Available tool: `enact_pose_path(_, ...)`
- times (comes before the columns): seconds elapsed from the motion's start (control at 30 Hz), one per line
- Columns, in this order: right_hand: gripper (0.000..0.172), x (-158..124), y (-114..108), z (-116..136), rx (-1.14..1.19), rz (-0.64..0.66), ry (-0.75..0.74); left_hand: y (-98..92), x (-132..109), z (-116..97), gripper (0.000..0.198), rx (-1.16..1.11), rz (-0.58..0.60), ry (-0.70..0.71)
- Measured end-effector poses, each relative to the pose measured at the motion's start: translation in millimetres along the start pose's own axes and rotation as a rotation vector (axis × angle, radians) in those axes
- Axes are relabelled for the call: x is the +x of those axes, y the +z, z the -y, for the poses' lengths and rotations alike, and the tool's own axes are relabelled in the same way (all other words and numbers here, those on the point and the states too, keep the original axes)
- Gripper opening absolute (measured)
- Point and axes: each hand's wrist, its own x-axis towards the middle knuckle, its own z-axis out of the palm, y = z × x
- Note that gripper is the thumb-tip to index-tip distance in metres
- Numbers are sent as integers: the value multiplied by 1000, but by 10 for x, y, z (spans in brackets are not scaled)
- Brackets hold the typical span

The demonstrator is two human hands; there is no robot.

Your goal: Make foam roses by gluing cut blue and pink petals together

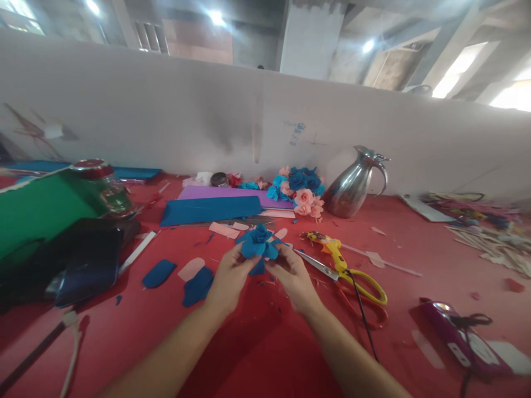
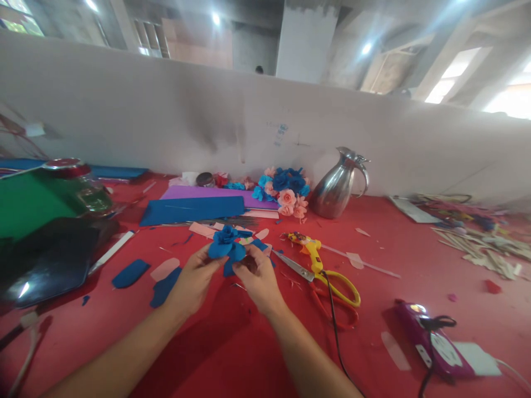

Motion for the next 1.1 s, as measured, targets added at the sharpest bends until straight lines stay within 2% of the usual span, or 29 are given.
enact_pose_path(0.17,22,-3,26,58,101,-25,51,-14,15,9,25,32,-32,-14)
enact_pose_path(0.43,18,28,-6,33,209,-84,87,-61,32,100,21,11,-25,-65)
enact_pose_path(0.6,15,29,-22,42,266,-55,113,-35,43,92,17,-17,31,-82)
enact_pose_path(0.83,12,23,-25,125,296,-40,86,-35,47,96,14,40,76,-31)
enact_pose_path(1.1,15,34,-52,102,318,-42,95,-105,57,93,3,141,156,50)
